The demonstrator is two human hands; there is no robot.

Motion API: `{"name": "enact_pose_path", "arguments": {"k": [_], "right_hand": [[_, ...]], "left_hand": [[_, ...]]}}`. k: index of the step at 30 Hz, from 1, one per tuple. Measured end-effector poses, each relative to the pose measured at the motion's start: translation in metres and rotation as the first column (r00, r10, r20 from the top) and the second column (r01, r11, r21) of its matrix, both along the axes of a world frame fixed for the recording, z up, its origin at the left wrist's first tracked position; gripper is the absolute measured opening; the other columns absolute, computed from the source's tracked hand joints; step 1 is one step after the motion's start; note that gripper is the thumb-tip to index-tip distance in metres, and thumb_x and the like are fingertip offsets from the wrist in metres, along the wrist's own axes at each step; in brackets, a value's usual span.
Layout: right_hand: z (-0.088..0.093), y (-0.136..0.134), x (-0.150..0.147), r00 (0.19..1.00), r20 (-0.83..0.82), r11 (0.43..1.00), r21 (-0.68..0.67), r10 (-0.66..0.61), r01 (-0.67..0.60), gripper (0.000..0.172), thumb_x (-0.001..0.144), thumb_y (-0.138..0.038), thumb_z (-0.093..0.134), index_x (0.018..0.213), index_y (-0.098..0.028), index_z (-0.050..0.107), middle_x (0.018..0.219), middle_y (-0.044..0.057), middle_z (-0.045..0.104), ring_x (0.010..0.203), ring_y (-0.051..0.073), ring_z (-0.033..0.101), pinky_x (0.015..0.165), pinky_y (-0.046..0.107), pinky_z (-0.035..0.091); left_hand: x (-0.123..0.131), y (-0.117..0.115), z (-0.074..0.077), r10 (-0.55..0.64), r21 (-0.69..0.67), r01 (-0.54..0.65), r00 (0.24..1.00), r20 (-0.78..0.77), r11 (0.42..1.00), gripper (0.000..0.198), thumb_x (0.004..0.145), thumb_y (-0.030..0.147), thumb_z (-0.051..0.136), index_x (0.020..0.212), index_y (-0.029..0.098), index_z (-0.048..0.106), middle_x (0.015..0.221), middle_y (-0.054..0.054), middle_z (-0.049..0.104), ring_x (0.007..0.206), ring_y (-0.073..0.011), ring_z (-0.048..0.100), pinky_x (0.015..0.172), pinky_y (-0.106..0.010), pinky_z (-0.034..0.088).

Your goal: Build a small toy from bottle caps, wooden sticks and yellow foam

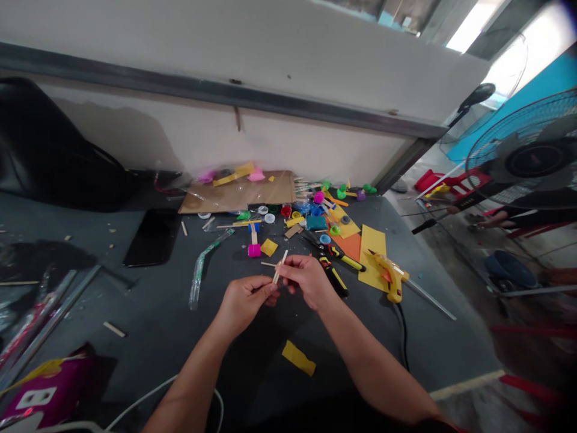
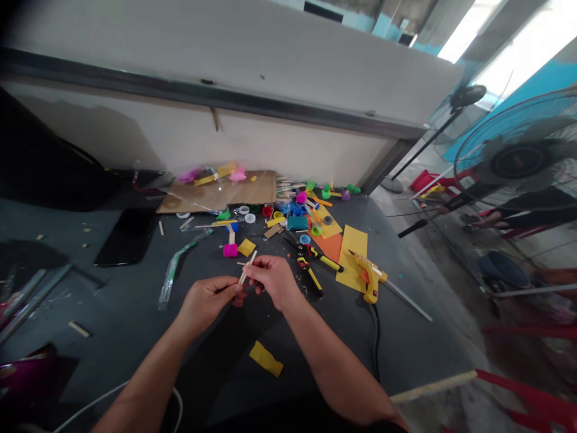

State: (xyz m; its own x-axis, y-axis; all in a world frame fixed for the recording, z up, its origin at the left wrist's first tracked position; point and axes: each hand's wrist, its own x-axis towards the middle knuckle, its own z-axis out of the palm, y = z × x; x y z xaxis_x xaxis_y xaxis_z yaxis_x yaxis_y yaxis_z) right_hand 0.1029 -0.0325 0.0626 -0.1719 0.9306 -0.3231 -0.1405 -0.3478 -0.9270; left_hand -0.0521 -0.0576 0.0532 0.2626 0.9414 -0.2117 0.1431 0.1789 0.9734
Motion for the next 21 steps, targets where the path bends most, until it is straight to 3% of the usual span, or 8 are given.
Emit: {"name": "enact_pose_path", "arguments": {"k": [5,11,16,18,21], "right_hand": [[-0.0015,-0.0047,-0.0018,0.989,0.129,0.991,0.126,-0.066,0.05,0.023,0.066,-0.037,0.07,0.073,-0.015,0.066,0.053,-0.002,0.057,0.046,0.009,0.05,0.037,0.018,0.038],[-0.001,-0.0087,-0.0039,0.979,0.195,0.984,0.177,-0.051,0.016,0.018,0.071,-0.035,0.066,0.073,-0.017,0.066,0.054,-0.003,0.055,0.041,0.008,0.045,0.037,0.019,0.037],[0.0022,-0.0086,-0.0018,0.975,0.219,0.978,0.21,-0.049,0.002,0.018,0.073,-0.035,0.064,0.075,-0.018,0.066,0.055,-0.003,0.054,0.043,0.008,0.046,0.039,0.019,0.038],[0.0024,-0.0087,-0.0007,0.972,0.23,0.974,0.227,-0.05,-0.004,0.017,0.074,-0.034,0.063,0.073,-0.018,0.065,0.054,-0.003,0.054,0.042,0.008,0.046,0.039,0.019,0.037],[0.0008,-0.0094,0.0004,0.968,0.245,0.97,0.242,-0.048,-0.013,0.015,0.075,-0.033,0.062,0.072,-0.018,0.064,0.055,-0.003,0.056,0.044,0.009,0.048,0.04,0.02,0.038]], "left_hand": [[-0.0002,0.0014,-0.0002,-0.053,-0.033,0.053,0.999,0.008,0.998,0.024,0.078,0.038,0.057,0.079,0.017,0.067,0.071,-0.001,0.065,0.063,-0.0135,0.061,0.06,-0.024,0.051],[-0.0024,0.0038,0.0014,-0.017,0.131,0.047,0.976,-0.219,0.99,0.032,0.083,0.04,0.051,0.065,0.018,0.064,0.058,0.0,0.063,0.058,-0.0126,0.058,0.057,-0.021,0.043],[-0.0038,0.0036,0.0017,-0.032,0.177,0.083,0.963,-0.269,0.981,0.031,0.083,0.036,0.051,0.061,0.018,0.064,0.058,0.0,0.064,0.058,-0.0126,0.058,0.057,-0.021,0.041],[-0.0024,0.0026,-0.001,-0.051,0.159,0.09,0.97,-0.236,0.983,0.03,0.083,0.037,0.051,0.066,0.018,0.066,0.062,0.0,0.065,0.06,-0.0131,0.059,0.058,-0.021,0.043],[0.0014,0.0007,-0.0072,-0.049,0.104,0.058,0.995,-0.09,0.993,0.027,0.083,0.038,0.051,0.09,0.019,0.069,0.085,-0.002,0.07,0.075,-0.0163,0.063,0.064,-0.024,0.049]]}}
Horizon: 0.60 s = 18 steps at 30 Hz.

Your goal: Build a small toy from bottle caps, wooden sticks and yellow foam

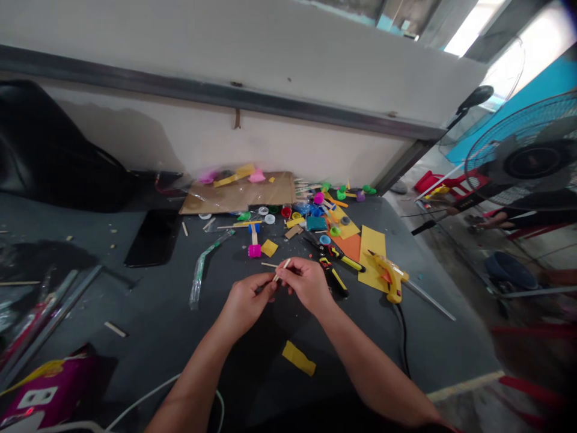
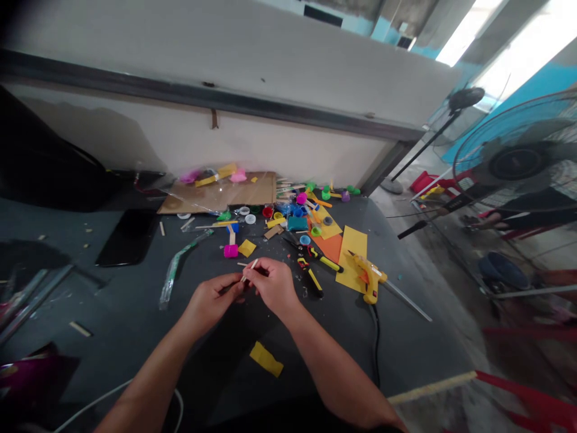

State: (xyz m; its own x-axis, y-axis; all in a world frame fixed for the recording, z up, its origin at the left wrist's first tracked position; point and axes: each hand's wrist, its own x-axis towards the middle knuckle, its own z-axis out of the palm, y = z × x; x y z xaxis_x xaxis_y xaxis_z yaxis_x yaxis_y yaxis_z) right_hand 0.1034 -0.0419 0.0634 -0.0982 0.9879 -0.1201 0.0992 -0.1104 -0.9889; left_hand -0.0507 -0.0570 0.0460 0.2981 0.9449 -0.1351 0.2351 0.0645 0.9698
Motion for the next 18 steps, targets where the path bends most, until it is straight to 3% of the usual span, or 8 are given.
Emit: {"name": "enact_pose_path", "arguments": {"k": [3,9,13,15,17,18], "right_hand": [[-0.005,-0.002,-0.001,0.996,0.085,0.999,0.05,-0.022,0.018,0.013,0.076,-0.03,0.06,0.072,-0.019,0.065,0.059,-0.002,0.059,0.05,0.011,0.052,0.046,0.021,0.04],[-0.017,-0.005,-0.007,0.974,0.207,0.985,0.163,-0.089,0.055,0.013,0.078,-0.03,0.058,0.074,-0.021,0.066,0.074,0.0,0.067,0.069,0.016,0.06,0.064,0.024,0.045],[-0.016,0.0,0.019,0.925,0.38,0.983,0.176,-0.016,-0.055,0.021,0.082,-0.039,0.055,0.086,-0.021,0.066,0.084,0.003,0.068,0.077,0.018,0.062,0.073,0.028,0.046],[-0.014,0.004,0.047,0.797,0.597,0.972,0.225,-0.088,-0.061,0.039,0.08,-0.046,0.057,0.108,-0.02,0.061,0.098,0.008,0.066,0.089,0.023,0.061,0.082,0.034,0.044],[-0.015,0.008,0.078,0.547,0.82,0.97,0.238,-0.168,-0.059,0.067,0.071,-0.052,0.064,0.127,-0.018,0.048,0.119,0.016,0.056,0.111,0.032,0.05,0.092,0.043,0.037],[-0.017,0.009,0.091,0.426,0.893,0.981,0.186,-0.146,-0.052,0.077,0.068,-0.053,0.067,0.131,-0.017,0.043,0.124,0.018,0.052,0.116,0.035,0.046,0.093,0.046,0.035]], "left_hand": [[0.004,-0.001,-0.005,0.022,-0.031,-0.02,0.998,0.066,0.999,0.032,0.083,0.038,0.05,0.104,0.02,0.066,0.094,-0.002,0.069,0.08,-0.0181,0.063,0.066,-0.025,0.051],[0.01,-0.001,-0.006,0.09,0.206,-0.038,0.963,-0.253,0.978,0.027,0.085,0.024,0.043,0.073,0.018,0.066,0.062,0.0,0.063,0.059,-0.0135,0.057,0.058,-0.022,0.039],[0.01,-0.002,-0.008,0.094,0.116,-0.072,0.976,-0.198,0.991,0.027,0.084,0.027,0.045,0.066,0.018,0.063,0.061,0.0,0.063,0.059,-0.0138,0.06,0.056,-0.022,0.04],[0.009,-0.001,-0.01,0.145,-0.009,-0.146,0.987,-0.067,0.989,0.023,0.082,0.034,0.05,0.072,0.018,0.065,0.064,0.0,0.064,0.059,-0.0144,0.062,0.057,-0.023,0.045],[0.007,0.002,-0.011,0.231,-0.147,-0.219,0.97,0.07,0.965,0.022,0.077,0.037,0.056,0.077,0.017,0.066,0.066,0.0,0.064,0.058,-0.0142,0.061,0.06,-0.025,0.05],[0.006,0.003,-0.011,0.264,-0.211,-0.234,0.956,0.127,0.949,0.021,0.075,0.036,0.059,0.078,0.017,0.067,0.065,0.0,0.063,0.058,-0.0138,0.061,0.061,-0.027,0.052]]}}
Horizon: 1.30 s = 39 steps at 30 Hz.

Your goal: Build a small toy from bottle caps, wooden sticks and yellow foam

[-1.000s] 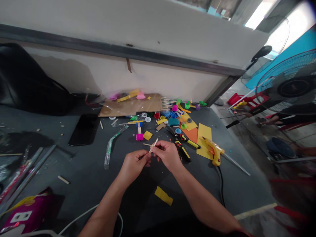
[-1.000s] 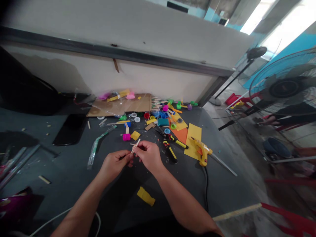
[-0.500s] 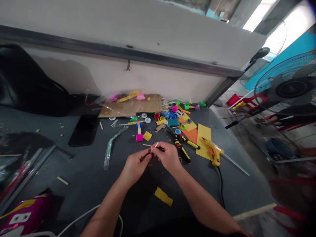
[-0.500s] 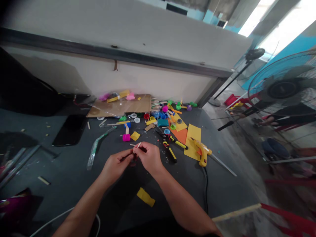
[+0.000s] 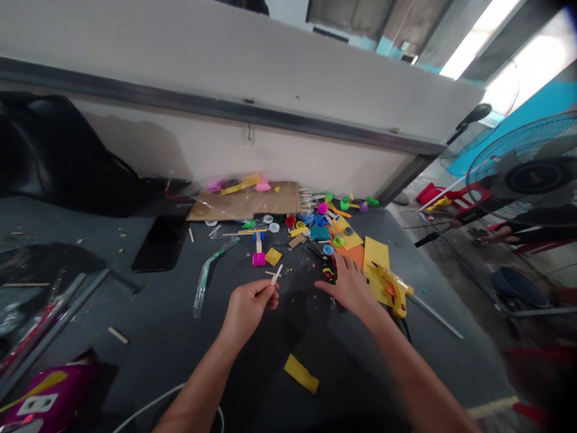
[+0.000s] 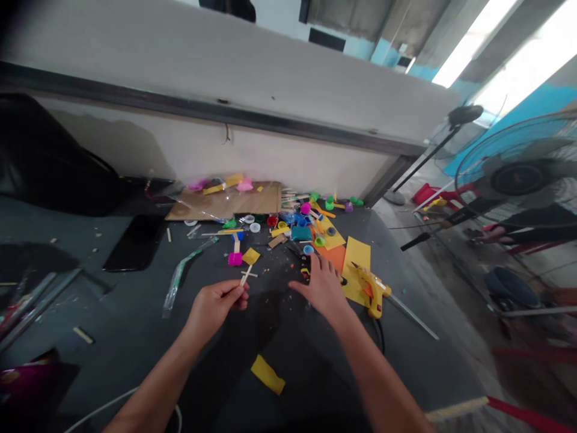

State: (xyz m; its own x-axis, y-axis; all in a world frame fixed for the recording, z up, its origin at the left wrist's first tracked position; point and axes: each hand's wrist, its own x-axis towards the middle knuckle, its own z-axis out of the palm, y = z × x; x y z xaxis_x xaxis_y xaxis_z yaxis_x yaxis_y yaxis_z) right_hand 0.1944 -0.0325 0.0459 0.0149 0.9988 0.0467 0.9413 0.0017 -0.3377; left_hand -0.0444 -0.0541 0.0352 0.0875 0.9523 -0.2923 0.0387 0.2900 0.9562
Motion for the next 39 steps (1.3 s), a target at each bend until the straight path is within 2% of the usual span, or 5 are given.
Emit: {"name": "enact_pose_path", "arguments": {"k": [3,8,14,20,39], "right_hand": [[-0.01,0.006,0.023,0.978,0.208,0.992,-0.122,0.012,0.014,0.085,0.066,-0.053,0.067,0.135,-0.013,0.036,0.127,0.02,0.048,0.119,0.038,0.043,0.093,0.046,0.033],[-0.011,0.013,0.02,0.965,0.26,0.991,-0.115,-0.041,0.073,0.06,0.069,-0.034,0.062,0.122,-0.009,0.049,0.107,0.019,0.056,0.105,0.033,0.051,0.089,0.04,0.036],[0.026,-0.037,0.004,0.991,-0.107,0.995,-0.055,0.083,-0.089,0.052,0.067,-0.017,0.049,0.118,-0.012,0.046,0.11,0.015,0.055,0.105,0.027,0.052,0.089,0.035,0.04],[0.038,-0.085,-0.04,0.893,-0.441,0.935,-0.271,0.092,-0.231,0.045,0.064,-0.01,0.048,0.107,-0.018,0.047,0.102,0.009,0.06,0.094,0.022,0.057,0.083,0.031,0.042],[0.024,-0.073,-0.068,0.789,-0.614,0.898,-0.363,-0.028,-0.25,0.035,0.066,-0.009,0.048,0.1,-0.016,0.053,0.09,0.005,0.063,0.079,0.017,0.057,0.07,0.026,0.041]], "left_hand": [[-0.001,0.003,0.002,0.035,-0.091,-0.024,0.991,0.125,0.996,0.021,0.069,0.034,0.064,0.077,0.015,0.068,0.063,0.0,0.062,0.056,-0.0122,0.06,0.062,-0.028,0.054],[-0.005,0.004,0.002,0.071,-0.055,-0.066,0.991,0.109,0.996,0.023,0.068,0.035,0.067,0.077,0.014,0.069,0.064,-0.001,0.064,0.056,-0.0125,0.061,0.063,-0.029,0.055],[-0.01,-0.002,0.0,0.076,0.167,-0.047,0.981,-0.176,0.985,0.023,0.078,0.036,0.058,0.088,0.02,0.071,0.078,-0.001,0.071,0.068,-0.017,0.066,0.069,-0.029,0.054],[-0.01,-0.011,0.007,0.103,0.455,0.141,0.877,-0.47,0.879,0.025,0.086,0.026,0.047,0.094,0.023,0.07,0.083,-0.002,0.071,0.079,-0.0172,0.066,0.075,-0.026,0.049],[-0.008,-0.013,0.001,0.169,0.544,0.477,0.624,-0.763,0.691,0.032,0.088,0.013,0.037,0.105,0.017,0.064,0.096,-0.009,0.07,0.088,-0.019,0.065,0.082,-0.03,0.05]]}}
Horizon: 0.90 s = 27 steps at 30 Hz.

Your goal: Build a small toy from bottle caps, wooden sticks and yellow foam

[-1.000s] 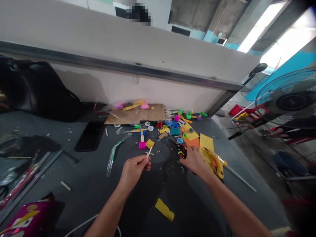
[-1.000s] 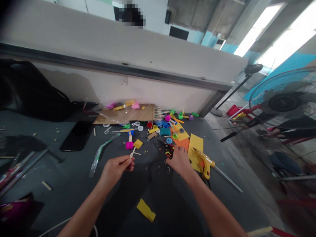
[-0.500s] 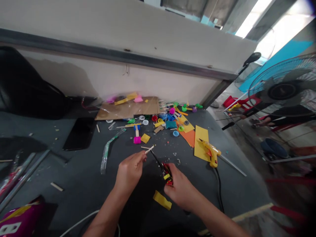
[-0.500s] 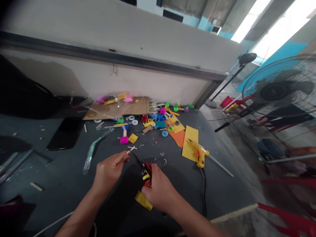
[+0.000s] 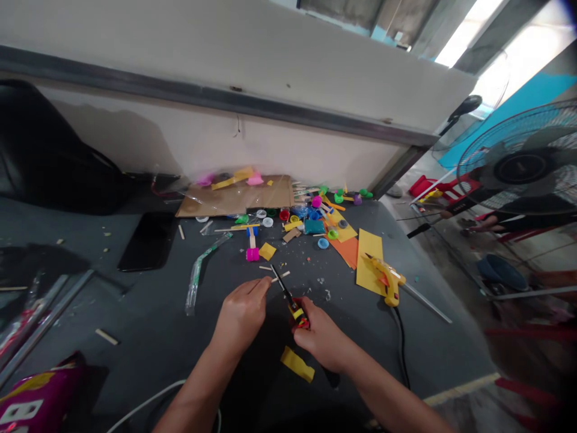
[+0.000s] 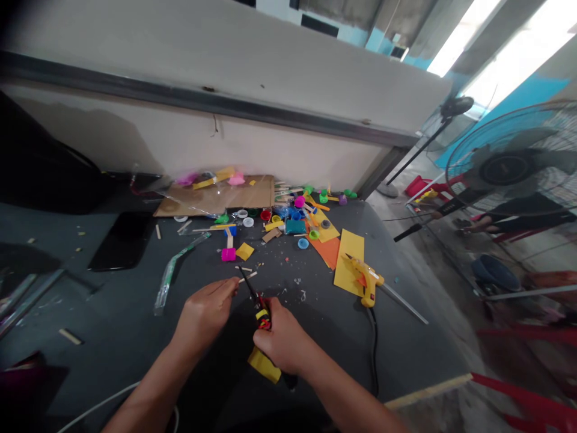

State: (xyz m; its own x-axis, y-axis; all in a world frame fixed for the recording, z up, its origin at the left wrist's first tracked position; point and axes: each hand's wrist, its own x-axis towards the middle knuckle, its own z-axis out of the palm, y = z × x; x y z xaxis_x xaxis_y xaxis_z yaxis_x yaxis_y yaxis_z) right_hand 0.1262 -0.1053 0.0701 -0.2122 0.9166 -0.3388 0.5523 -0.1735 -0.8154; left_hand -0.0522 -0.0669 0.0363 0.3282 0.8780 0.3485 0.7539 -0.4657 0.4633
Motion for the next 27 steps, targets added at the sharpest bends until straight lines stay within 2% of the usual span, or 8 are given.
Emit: {"name": "enact_pose_path", "arguments": {"k": [4,9,17,22,27], "right_hand": [[0.0,0.002,0.001,1.0,-0.027,0.999,-0.036,-0.001,0.0,0.036,0.065,-0.009,0.049,0.101,-0.015,0.054,0.091,0.005,0.064,0.079,0.017,0.057,0.071,0.027,0.041],[-0.003,0.004,0.002,0.998,-0.06,0.998,-0.06,-0.009,0.006,0.038,0.064,-0.01,0.049,0.102,-0.015,0.054,0.092,0.005,0.064,0.082,0.017,0.058,0.073,0.027,0.042],[-0.008,0.003,-0.002,0.994,-0.101,0.999,-0.032,-0.033,0.03,0.04,0.062,-0.008,0.047,0.101,-0.015,0.053,0.089,0.004,0.064,0.079,0.018,0.058,0.071,0.028,0.043],[-0.009,0.001,-0.005,0.997,-0.06,0.998,-0.001,-0.056,0.056,0.042,0.058,-0.005,0.046,0.099,-0.014,0.05,0.087,0.005,0.063,0.077,0.018,0.058,0.071,0.029,0.043],[-0.015,0.0,-0.003,0.988,-0.136,0.997,-0.035,-0.068,0.064,0.043,0.057,-0.004,0.046,0.099,-0.015,0.049,0.083,0.003,0.062,0.074,0.017,0.057,0.068,0.027,0.042]], "left_hand": [[0.001,0.001,-0.003,-0.008,0.137,0.011,1.0,-0.024,0.99,0.031,0.084,0.005,0.038,0.101,0.014,0.063,0.091,-0.009,0.07,0.081,-0.0188,0.065,0.075,-0.031,0.052],[0.001,0.001,0.0,-0.013,0.206,0.021,0.999,-0.04,0.978,0.028,0.082,0.002,0.043,0.099,0.013,0.062,0.089,-0.009,0.069,0.078,-0.0185,0.065,0.074,-0.03,0.053],[0.0,0.002,0.001,-0.013,0.204,0.025,0.998,-0.058,0.979,0.029,0.081,0.003,0.043,0.101,0.011,0.062,0.089,-0.009,0.069,0.078,-0.0199,0.065,0.072,-0.032,0.055],[0.001,-0.001,0.003,-0.015,0.172,0.025,0.998,-0.057,0.985,0.027,0.079,0.004,0.047,0.1,0.012,0.062,0.087,-0.008,0.069,0.078,-0.0208,0.064,0.072,-0.034,0.054],[0.003,-0.001,0.004,-0.01,0.105,0.004,0.998,0.056,0.994,0.021,0.085,0.012,0.046,0.098,0.016,0.063,0.087,-0.007,0.069,0.076,-0.0181,0.065,0.071,-0.031,0.053]]}}
